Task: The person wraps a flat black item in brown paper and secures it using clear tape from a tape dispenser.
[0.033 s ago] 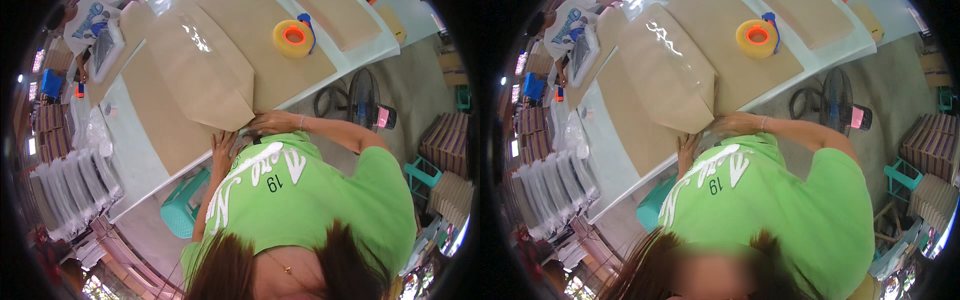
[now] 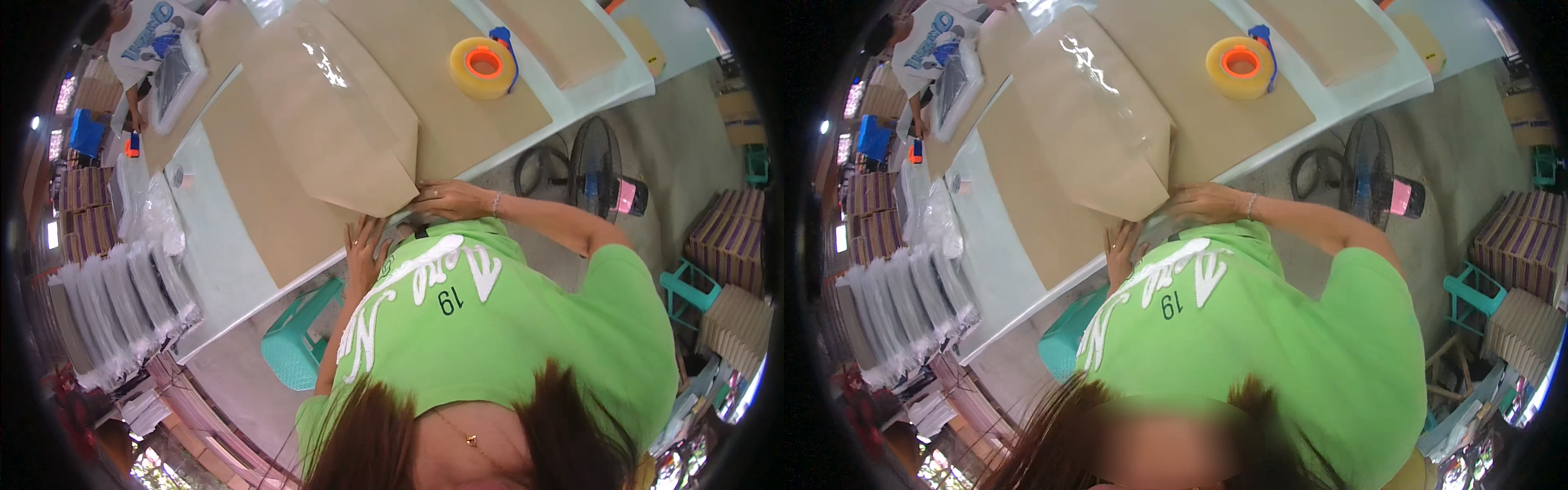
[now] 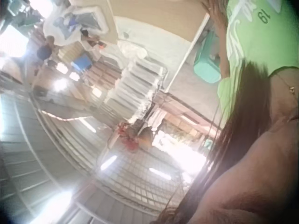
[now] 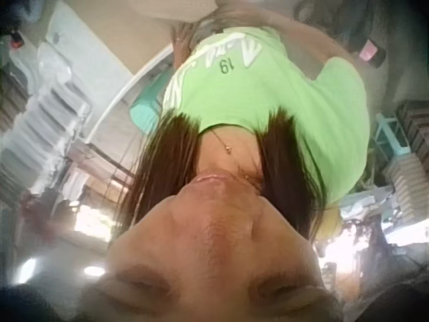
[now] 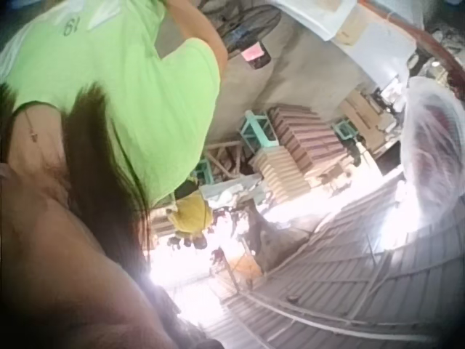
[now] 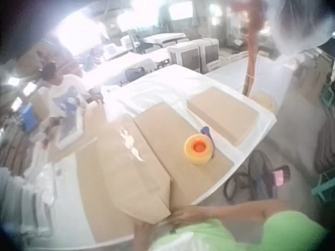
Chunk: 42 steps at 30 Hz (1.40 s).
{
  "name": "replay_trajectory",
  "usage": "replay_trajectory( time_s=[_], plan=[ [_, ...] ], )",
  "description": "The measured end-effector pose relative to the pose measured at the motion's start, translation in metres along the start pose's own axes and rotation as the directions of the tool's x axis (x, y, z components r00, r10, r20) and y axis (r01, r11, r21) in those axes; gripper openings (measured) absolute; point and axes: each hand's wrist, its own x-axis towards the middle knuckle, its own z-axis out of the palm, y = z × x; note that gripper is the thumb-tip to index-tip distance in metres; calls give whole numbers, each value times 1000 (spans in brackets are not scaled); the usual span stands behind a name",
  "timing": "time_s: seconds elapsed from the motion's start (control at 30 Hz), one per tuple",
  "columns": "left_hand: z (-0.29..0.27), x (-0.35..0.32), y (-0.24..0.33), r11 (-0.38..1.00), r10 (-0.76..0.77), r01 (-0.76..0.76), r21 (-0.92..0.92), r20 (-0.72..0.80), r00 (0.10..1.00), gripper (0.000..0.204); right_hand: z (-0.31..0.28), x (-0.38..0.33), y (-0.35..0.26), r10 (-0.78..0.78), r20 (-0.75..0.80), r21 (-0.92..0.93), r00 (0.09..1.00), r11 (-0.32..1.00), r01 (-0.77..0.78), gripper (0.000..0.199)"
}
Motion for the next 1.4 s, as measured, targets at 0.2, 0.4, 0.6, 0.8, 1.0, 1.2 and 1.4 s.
replay_trajectory(
  time_s=[0.2,0.4,0.6,0.8,1.0,1.2,1.4],
  plan=[
    [3,16,8,998,-35,36,46,-18,999,44,-12,10,-8,101,-209,-303,973,939,-162,32],
    [-13,-2,-1,955,-89,67,-287,-66,994,32,-15,-9,-8,47,-103,-169,994,983,-64,29],
    [-21,39,-19,291,-753,223,-930,-79,653,43,-39,17,-13,592,-606,289,531,786,-546,23],
    [-20,90,-32,136,-854,251,-958,15,521,52,-55,75,25,820,-507,575,263,550,-606,49],
    [-16,99,-40,332,-888,393,-857,-144,436,53,-68,98,21,857,-478,359,191,389,-849,63],
    [-18,100,-36,238,-899,228,-944,-126,419,46,-72,95,42,902,-393,334,180,322,-886,66],
    [-14,94,-36,147,-914,167,-975,-69,400,44,-71,98,23,903,-325,385,280,397,-833,62]
  ],
)
